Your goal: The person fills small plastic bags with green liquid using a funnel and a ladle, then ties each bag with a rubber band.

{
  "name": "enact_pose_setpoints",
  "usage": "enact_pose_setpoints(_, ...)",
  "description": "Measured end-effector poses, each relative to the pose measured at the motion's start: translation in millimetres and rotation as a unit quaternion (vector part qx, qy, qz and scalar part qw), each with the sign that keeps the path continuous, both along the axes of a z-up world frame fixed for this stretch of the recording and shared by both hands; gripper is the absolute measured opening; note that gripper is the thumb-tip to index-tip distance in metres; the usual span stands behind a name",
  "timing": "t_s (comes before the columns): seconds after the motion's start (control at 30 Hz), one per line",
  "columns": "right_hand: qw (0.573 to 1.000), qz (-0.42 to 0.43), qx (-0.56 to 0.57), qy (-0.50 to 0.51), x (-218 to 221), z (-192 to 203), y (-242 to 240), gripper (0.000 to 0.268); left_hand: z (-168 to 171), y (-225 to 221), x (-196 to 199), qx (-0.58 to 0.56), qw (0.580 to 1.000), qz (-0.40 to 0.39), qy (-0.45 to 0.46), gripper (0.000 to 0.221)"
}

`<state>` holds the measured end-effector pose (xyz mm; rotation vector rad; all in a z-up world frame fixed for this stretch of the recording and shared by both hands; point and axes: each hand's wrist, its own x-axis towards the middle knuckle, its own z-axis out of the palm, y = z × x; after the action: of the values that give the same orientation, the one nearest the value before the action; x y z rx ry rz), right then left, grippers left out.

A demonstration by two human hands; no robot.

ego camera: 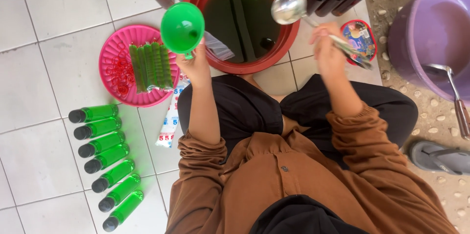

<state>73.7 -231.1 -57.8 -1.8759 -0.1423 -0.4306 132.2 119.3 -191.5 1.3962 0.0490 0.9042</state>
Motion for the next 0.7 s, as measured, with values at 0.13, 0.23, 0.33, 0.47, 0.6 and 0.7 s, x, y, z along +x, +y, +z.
enact_pose_setpoints(0.13,0.998,0.004,-0.055,0.040,31,-75,47,0.027,66,-6,-20,0.037,0.999,-0.001,0.010,0.021)
enact_pose_setpoints(0.23,0.989,0.015,-0.119,0.087,41,-98,68,0.028,69,-9,-17,0.019,1.000,-0.020,0.012,0.017)
enact_pose_setpoints(0.33,0.985,0.017,-0.136,0.102,47,-98,76,0.019,53,-11,-11,0.001,0.999,-0.032,0.015,0.018)
enact_pose_setpoints(0.47,0.978,0.028,-0.148,0.146,56,-119,66,0.022,65,-17,-9,0.012,0.999,-0.047,0.016,0.016)
enact_pose_setpoints(0.6,0.978,0.039,-0.025,0.204,58,-110,64,0.028,64,-16,-8,0.028,0.998,-0.047,0.017,0.017)
enact_pose_setpoints(0.7,0.967,0.037,0.084,0.238,65,-120,55,0.026,61,-13,-8,0.033,0.998,-0.048,0.018,0.017)
